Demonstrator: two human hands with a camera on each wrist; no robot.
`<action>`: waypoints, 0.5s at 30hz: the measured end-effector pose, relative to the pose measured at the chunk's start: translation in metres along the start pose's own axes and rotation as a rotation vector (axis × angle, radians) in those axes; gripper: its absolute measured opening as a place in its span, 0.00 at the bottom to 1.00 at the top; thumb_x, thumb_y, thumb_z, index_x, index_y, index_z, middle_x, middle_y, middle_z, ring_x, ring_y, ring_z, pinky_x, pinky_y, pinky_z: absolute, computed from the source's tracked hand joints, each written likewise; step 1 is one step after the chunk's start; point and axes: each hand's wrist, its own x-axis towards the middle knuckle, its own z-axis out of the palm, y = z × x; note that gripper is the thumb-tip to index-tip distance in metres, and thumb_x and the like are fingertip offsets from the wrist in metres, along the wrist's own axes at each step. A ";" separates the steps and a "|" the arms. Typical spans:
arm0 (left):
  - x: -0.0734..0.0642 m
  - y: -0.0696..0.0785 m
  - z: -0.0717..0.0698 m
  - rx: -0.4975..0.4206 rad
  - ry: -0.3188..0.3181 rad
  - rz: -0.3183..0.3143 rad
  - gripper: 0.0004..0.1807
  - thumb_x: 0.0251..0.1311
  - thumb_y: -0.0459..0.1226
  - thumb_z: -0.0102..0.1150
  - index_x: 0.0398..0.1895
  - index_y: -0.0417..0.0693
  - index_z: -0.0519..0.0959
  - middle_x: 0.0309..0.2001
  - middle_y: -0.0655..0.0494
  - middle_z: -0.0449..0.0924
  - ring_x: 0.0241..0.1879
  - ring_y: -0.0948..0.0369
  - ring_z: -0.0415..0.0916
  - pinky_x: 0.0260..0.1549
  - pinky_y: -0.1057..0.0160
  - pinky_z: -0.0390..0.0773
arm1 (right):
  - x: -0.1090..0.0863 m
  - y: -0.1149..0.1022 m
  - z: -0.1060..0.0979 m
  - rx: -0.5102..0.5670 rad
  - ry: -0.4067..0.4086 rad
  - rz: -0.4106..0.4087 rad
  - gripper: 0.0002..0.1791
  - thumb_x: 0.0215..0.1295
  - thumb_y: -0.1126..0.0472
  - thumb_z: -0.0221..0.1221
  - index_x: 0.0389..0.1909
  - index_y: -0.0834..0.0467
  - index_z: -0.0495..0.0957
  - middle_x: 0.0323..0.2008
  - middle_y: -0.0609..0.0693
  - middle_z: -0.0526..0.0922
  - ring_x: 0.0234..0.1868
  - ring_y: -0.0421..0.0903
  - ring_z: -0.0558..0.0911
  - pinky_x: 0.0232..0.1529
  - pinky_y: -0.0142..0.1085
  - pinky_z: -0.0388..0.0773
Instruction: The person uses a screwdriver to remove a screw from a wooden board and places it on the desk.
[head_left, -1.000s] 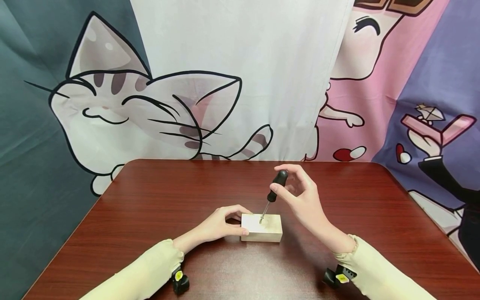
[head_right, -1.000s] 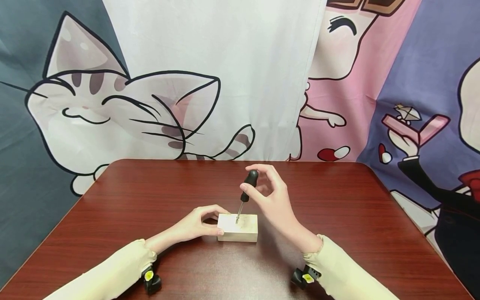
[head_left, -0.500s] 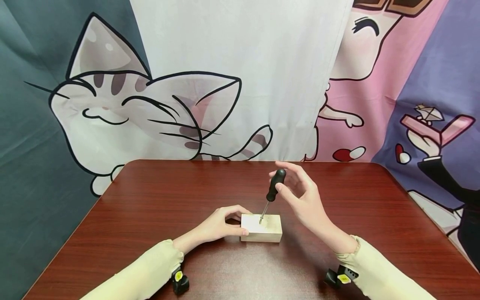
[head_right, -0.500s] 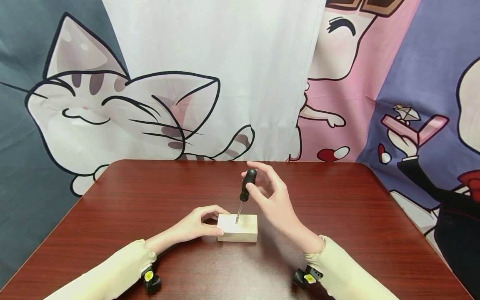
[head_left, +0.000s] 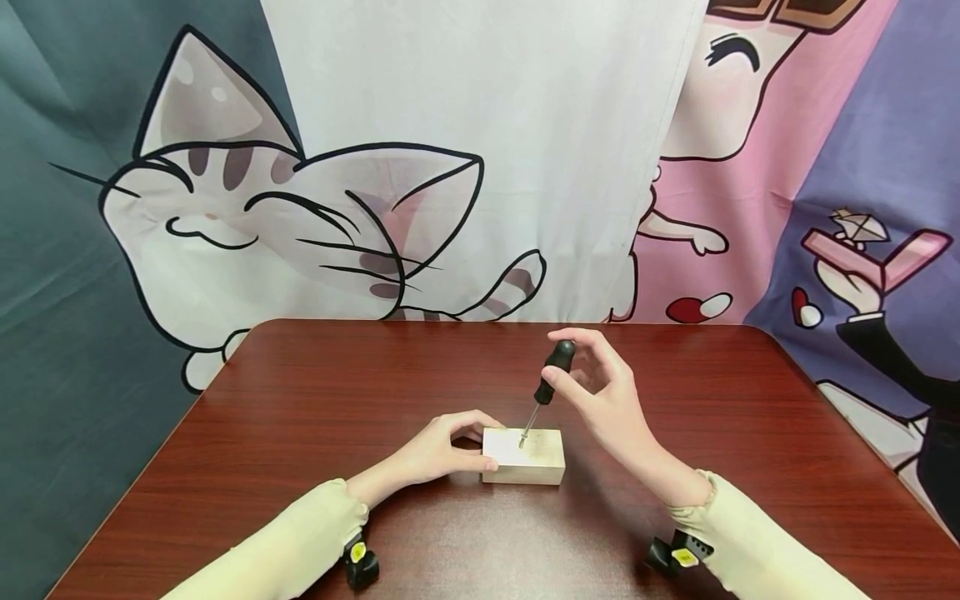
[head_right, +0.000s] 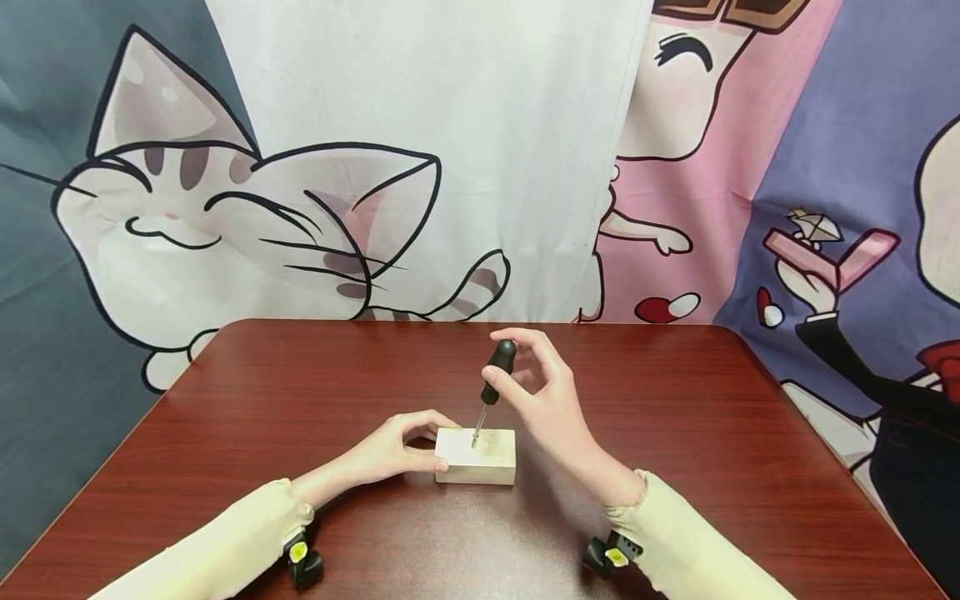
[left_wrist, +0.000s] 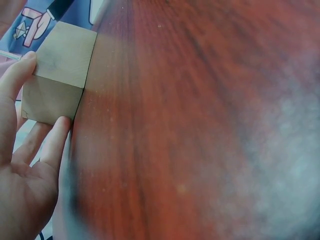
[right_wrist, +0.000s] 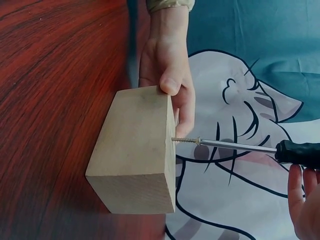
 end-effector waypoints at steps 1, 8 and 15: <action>0.000 0.000 0.000 0.000 0.001 0.002 0.23 0.53 0.44 0.74 0.53 0.63 0.80 0.46 0.62 0.85 0.46 0.67 0.81 0.49 0.63 0.81 | 0.000 -0.004 0.000 0.002 -0.006 0.005 0.22 0.61 0.70 0.65 0.56 0.57 0.76 0.33 0.47 0.81 0.28 0.42 0.81 0.30 0.30 0.78; 0.001 -0.001 0.001 -0.002 -0.001 -0.003 0.22 0.53 0.45 0.74 0.53 0.63 0.80 0.46 0.62 0.85 0.46 0.66 0.81 0.50 0.63 0.81 | 0.000 0.001 -0.003 -0.003 -0.039 0.004 0.24 0.63 0.70 0.63 0.60 0.55 0.75 0.37 0.45 0.82 0.35 0.39 0.81 0.36 0.27 0.79; 0.002 -0.004 0.000 0.002 0.001 -0.001 0.22 0.53 0.45 0.74 0.52 0.63 0.80 0.46 0.62 0.85 0.46 0.65 0.81 0.50 0.62 0.81 | 0.001 0.003 -0.006 -0.003 -0.084 -0.044 0.28 0.68 0.73 0.55 0.68 0.54 0.70 0.47 0.53 0.83 0.48 0.40 0.84 0.54 0.27 0.78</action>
